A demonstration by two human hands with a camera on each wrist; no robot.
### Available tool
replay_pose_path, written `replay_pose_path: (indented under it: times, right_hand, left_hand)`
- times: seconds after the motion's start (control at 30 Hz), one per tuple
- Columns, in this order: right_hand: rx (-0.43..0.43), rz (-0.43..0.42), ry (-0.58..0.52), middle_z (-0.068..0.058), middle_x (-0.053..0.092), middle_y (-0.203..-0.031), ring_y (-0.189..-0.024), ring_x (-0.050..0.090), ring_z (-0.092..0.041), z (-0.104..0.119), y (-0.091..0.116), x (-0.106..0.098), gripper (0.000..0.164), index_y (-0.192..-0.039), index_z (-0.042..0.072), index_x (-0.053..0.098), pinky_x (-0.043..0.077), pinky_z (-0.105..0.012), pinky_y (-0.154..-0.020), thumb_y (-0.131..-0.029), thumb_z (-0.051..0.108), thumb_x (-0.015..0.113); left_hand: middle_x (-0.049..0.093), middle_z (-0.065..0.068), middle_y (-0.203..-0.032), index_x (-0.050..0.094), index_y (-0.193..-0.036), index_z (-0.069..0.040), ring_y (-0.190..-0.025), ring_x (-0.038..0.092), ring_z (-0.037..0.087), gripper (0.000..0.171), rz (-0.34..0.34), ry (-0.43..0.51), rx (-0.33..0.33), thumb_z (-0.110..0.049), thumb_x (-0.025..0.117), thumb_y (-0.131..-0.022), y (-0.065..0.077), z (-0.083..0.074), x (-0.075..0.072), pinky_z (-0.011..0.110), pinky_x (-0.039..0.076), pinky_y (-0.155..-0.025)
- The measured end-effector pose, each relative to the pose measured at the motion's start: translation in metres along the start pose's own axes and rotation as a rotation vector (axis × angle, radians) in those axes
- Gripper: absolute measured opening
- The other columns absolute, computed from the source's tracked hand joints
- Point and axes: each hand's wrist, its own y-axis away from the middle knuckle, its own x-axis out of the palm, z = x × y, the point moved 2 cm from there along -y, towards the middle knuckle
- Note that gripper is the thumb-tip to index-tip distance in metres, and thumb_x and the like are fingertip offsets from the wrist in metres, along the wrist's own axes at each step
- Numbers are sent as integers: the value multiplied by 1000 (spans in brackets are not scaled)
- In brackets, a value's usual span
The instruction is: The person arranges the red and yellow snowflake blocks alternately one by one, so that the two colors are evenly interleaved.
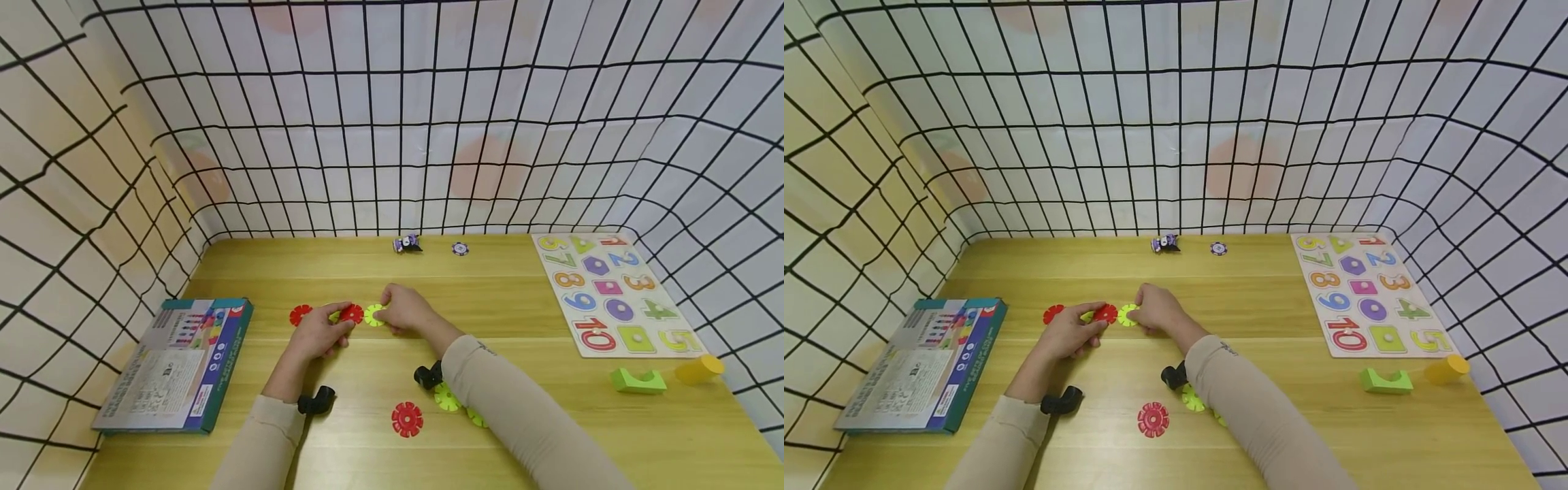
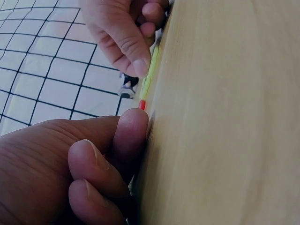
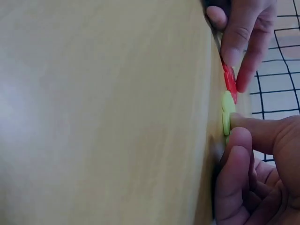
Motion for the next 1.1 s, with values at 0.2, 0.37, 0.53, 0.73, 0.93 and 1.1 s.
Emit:
replay_pose_path:
  times: [0.2, 0.37, 0.53, 0.73, 0.93, 1.1]
  right_hand:
    - [-24, 29, -136, -7, 59, -59, -45, 54, -17, -11, -1, -1, 32, -103, 13, 51, 46, -26, -43, -85, 33, 67]
    - [-78, 64, -219, -6, 57, -59, -44, 51, -17, -23, 7, -6, 40, -113, 14, 50, 42, -25, -40, -85, 38, 65]
    - [-172, 102, -202, -12, 59, -62, -50, 59, -28, -28, 39, -13, 42, -118, 12, 50, 46, -30, -43, -85, 33, 67]
    - [-285, 205, -127, -6, 61, -66, -52, 60, -24, -34, 91, -10, 38, -116, 15, 56, 47, -30, -46, -84, 31, 68]
    - [-350, 304, 4, 8, 59, -66, -51, 52, -7, -35, 133, 6, 36, -110, 21, 61, 43, -23, -46, -78, 32, 74]
    - [-392, 316, 60, 12, 54, -61, -50, 49, -2, -36, 151, 20, 45, -114, 25, 59, 42, -21, -47, -74, 34, 77]
  left_hand:
    - [61, 8, -59, 51, -132, -28, -34, 40, 15, 46, -3, 9, 6, -32, 64, -87, 0, 1, 0, 23, 37, -34]
    - [62, 8, -60, 49, -133, -29, -35, 42, 15, 49, -4, 18, 24, -33, 64, -87, -1, 2, 1, 24, 38, -34]
    - [63, 6, -62, 48, -134, -28, -37, 44, 14, 53, 3, 7, 57, -36, 66, -85, -1, 1, 2, 25, 39, -35]
    - [61, 5, -64, 53, -130, -24, -39, 46, 16, 52, 20, -47, 122, -36, 69, -82, -1, -8, 10, 30, 41, -38]
    - [58, 3, -64, 55, -128, -21, -40, 49, 17, 51, 12, -110, 183, -35, 70, -82, -7, -20, 25, 31, 42, -38]
    - [62, 0, -61, 53, -130, -22, -38, 48, 15, 51, 25, -117, 177, -36, 68, -83, -12, -25, 37, 29, 41, -37]
